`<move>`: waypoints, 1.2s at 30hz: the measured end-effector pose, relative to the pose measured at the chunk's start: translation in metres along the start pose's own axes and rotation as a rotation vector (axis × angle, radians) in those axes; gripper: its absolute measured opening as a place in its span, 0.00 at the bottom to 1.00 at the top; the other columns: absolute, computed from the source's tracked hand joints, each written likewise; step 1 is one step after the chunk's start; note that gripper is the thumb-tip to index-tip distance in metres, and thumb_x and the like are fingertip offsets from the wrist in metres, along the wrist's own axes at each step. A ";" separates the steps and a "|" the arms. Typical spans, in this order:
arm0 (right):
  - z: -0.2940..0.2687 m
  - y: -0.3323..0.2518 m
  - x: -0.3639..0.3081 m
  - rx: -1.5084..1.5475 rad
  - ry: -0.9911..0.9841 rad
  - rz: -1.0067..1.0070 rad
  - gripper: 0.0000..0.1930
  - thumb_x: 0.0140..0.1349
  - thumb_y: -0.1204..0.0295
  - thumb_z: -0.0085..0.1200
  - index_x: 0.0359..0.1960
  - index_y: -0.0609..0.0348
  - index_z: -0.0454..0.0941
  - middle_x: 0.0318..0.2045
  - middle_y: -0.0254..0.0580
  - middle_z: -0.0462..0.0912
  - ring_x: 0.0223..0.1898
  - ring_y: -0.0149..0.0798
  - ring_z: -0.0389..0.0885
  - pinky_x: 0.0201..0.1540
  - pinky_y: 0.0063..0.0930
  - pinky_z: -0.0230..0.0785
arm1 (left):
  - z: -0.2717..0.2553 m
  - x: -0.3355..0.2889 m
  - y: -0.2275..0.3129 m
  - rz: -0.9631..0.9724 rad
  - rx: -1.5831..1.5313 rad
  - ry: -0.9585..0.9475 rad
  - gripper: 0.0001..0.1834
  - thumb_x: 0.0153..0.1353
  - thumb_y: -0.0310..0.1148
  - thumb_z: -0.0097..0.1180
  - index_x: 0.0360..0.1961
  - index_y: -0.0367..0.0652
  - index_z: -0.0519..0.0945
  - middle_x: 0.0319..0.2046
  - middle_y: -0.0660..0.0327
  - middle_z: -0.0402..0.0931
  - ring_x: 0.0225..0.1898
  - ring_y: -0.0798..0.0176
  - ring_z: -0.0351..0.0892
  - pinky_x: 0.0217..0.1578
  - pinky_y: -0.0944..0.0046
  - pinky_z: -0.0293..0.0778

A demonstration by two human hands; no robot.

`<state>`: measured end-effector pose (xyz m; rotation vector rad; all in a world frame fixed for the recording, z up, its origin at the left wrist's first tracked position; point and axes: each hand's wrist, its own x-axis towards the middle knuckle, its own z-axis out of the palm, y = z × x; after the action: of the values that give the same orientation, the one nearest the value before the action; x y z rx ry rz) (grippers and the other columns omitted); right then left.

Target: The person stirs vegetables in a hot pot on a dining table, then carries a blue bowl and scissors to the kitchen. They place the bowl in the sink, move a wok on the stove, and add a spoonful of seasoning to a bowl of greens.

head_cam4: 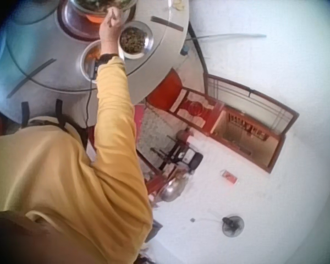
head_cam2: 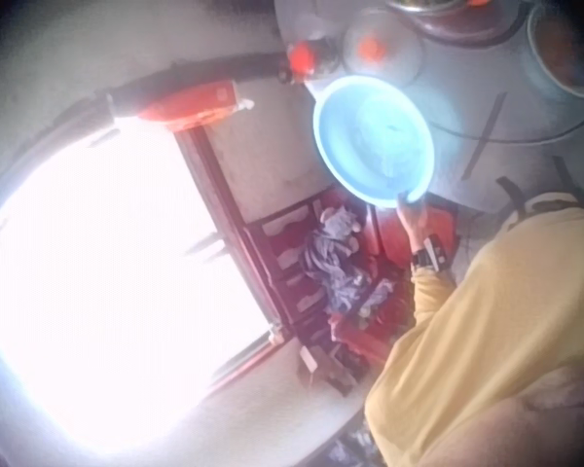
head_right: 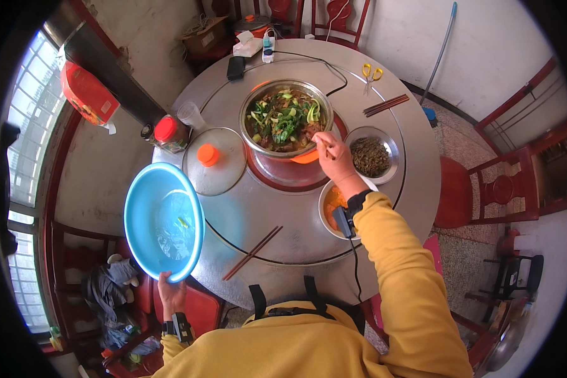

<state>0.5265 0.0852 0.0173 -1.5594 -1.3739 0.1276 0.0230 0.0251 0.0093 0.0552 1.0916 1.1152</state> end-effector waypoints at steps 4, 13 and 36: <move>-0.011 -0.004 0.023 0.297 0.014 0.367 0.06 0.60 0.72 0.43 0.33 0.59 0.73 0.27 0.37 0.78 0.22 0.30 0.76 0.25 0.21 0.70 | 0.003 -0.006 -0.001 0.051 0.012 0.034 0.14 0.48 0.27 0.46 0.39 0.40 0.68 0.31 0.61 0.74 0.28 0.62 0.77 0.19 0.70 0.77; -0.005 -0.023 0.040 0.572 0.160 0.422 0.12 0.63 0.68 0.42 0.31 0.66 0.73 0.24 0.41 0.77 0.21 0.31 0.77 0.27 0.20 0.72 | 0.000 -0.005 -0.002 0.066 0.062 0.084 0.12 0.49 0.27 0.47 0.37 0.41 0.69 0.29 0.63 0.73 0.26 0.64 0.76 0.16 0.72 0.73; -0.012 0.005 0.062 0.253 0.235 0.253 0.10 0.61 0.70 0.43 0.32 0.64 0.74 0.25 0.35 0.78 0.22 0.25 0.74 0.26 0.17 0.68 | -0.015 -0.009 0.003 0.039 0.016 0.044 0.13 0.48 0.26 0.47 0.38 0.40 0.68 0.32 0.61 0.73 0.31 0.61 0.76 0.28 0.66 0.76</move>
<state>0.5591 0.1278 0.0514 -1.4758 -0.9364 0.2542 0.0099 0.0131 0.0086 0.0645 1.1432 1.1473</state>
